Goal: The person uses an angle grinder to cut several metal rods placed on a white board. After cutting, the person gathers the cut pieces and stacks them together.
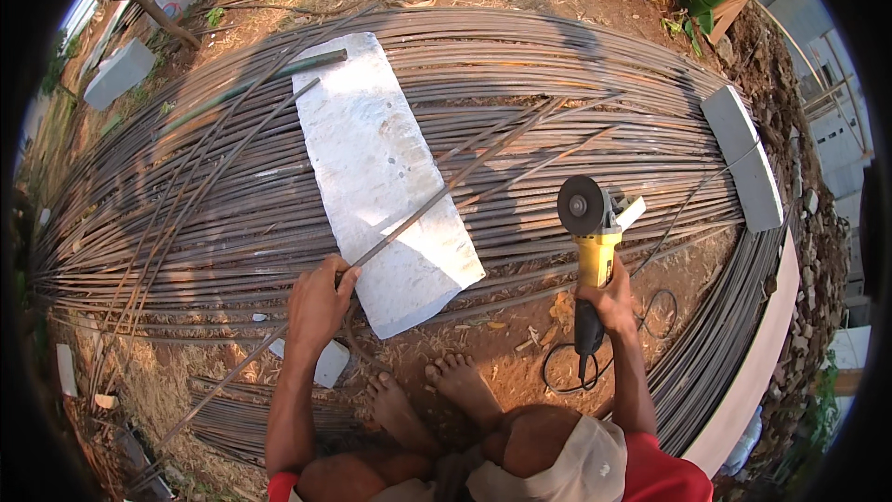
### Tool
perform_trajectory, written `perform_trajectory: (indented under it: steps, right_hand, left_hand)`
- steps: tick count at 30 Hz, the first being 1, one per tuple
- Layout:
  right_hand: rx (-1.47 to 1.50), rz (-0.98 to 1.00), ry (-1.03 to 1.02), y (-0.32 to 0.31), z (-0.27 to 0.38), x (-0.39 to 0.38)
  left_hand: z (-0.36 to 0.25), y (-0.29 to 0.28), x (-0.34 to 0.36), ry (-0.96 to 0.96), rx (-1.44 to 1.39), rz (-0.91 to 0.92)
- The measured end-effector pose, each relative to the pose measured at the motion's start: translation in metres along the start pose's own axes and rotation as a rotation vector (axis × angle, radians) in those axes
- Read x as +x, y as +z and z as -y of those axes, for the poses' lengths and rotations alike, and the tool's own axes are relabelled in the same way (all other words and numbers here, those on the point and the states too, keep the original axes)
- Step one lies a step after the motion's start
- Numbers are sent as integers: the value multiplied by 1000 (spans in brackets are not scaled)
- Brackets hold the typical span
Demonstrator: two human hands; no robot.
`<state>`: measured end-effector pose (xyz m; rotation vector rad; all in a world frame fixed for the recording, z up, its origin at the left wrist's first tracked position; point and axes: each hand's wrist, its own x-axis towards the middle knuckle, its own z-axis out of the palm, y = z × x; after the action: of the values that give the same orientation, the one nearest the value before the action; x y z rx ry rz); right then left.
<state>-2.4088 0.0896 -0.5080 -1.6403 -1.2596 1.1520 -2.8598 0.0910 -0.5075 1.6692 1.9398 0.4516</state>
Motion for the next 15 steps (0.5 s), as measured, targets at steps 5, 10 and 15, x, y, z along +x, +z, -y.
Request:
perform_trajectory:
  steps: [5, 10, 15]
  right_hand:
    - [-46, 48, -21, 8, 1, 5]
    - [-81, 104, -10, 13, -1, 18]
    - [-186, 166, -83, 29, 3, 38]
  left_hand:
    - [-6, 5, 1, 136, 46, -72]
    - [-10, 8, 16, 179, 90, -77]
    - [1, 12, 27, 85, 95, -7]
